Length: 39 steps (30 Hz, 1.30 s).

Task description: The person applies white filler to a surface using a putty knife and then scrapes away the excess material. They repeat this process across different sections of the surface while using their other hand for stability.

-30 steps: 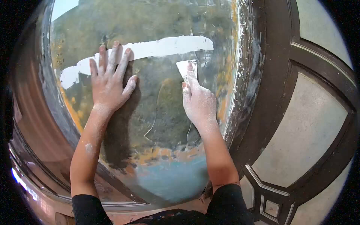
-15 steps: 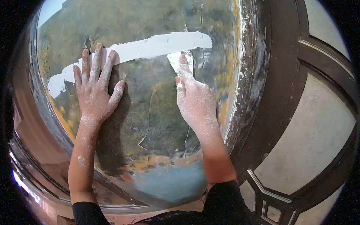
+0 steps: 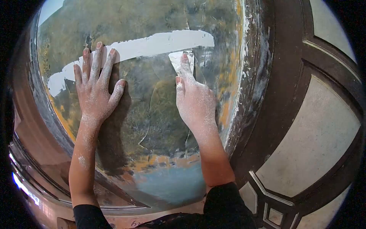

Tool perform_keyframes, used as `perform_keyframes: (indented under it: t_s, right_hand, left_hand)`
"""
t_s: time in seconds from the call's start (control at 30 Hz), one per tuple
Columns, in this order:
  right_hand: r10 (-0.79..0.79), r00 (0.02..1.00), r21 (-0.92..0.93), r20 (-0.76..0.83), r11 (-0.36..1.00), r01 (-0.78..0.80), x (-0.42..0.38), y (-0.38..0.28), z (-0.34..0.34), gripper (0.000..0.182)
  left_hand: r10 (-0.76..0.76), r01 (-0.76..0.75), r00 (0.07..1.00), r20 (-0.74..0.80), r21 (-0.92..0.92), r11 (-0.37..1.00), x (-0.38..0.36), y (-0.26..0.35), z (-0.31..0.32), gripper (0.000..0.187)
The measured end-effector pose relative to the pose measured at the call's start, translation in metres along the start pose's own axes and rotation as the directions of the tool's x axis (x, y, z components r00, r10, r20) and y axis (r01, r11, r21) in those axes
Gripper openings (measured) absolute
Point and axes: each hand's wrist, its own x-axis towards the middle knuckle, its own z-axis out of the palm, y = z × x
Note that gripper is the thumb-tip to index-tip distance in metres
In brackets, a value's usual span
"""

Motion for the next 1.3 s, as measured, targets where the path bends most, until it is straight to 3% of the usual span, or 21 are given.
perform_keyframes:
  t_s: [0.07,0.13,0.17,0.33,0.8,0.87,1.07,1.13,1.3]
  right_hand:
    - [-0.052,0.996,0.022,-0.072,0.998,0.054,-0.003,0.009,0.009,0.062]
    - [0.011,0.994,0.196,-0.108,0.981,0.01,-0.006,0.01,0.008,0.056]
    - [0.059,0.997,0.134,-0.043,0.99,-0.053,-0.004,0.006,0.004,0.055]
    - [0.089,0.996,0.16,-0.023,0.983,-0.084,0.0,0.0,-0.008,0.055]
    - [0.041,0.999,0.078,0.002,0.996,-0.041,0.006,0.008,-0.012,0.06]
    - [0.002,0.999,0.082,-0.05,0.997,0.002,0.005,0.015,-0.005,0.06]
    - [0.107,0.994,0.163,-0.017,0.981,-0.102,0.011,0.015,-0.021,0.054]
    - [0.096,0.995,0.097,-0.041,0.991,-0.091,0.008,0.015,-0.018,0.054]
    - [0.105,0.994,0.167,-0.028,0.981,-0.099,0.009,0.016,-0.021,0.054]
  left_hand:
    - [0.006,-0.007,1.0,-0.024,-0.013,1.0,0.0,0.0,0.0,0.073]
    - [0.01,-0.01,1.0,-0.023,-0.008,1.0,0.0,-0.001,0.0,0.073]
    - [0.007,-0.007,1.0,-0.018,-0.001,1.0,0.0,-0.001,-0.001,0.073]
    - [0.009,-0.01,1.0,0.016,0.041,0.999,0.0,0.0,-0.001,0.073]
    - [0.001,-0.004,0.999,0.04,0.066,0.998,0.001,0.001,-0.002,0.075]
    - [0.009,-0.011,0.999,0.032,0.072,0.997,0.0,0.001,-0.002,0.075]
    - [0.011,-0.012,1.0,0.014,0.067,0.998,0.0,0.0,0.0,0.074]
    - [0.005,-0.007,1.0,0.027,0.075,0.997,0.0,0.001,-0.001,0.074]
    - [-0.004,0.001,0.999,0.039,0.066,0.998,0.0,0.002,-0.003,0.073]
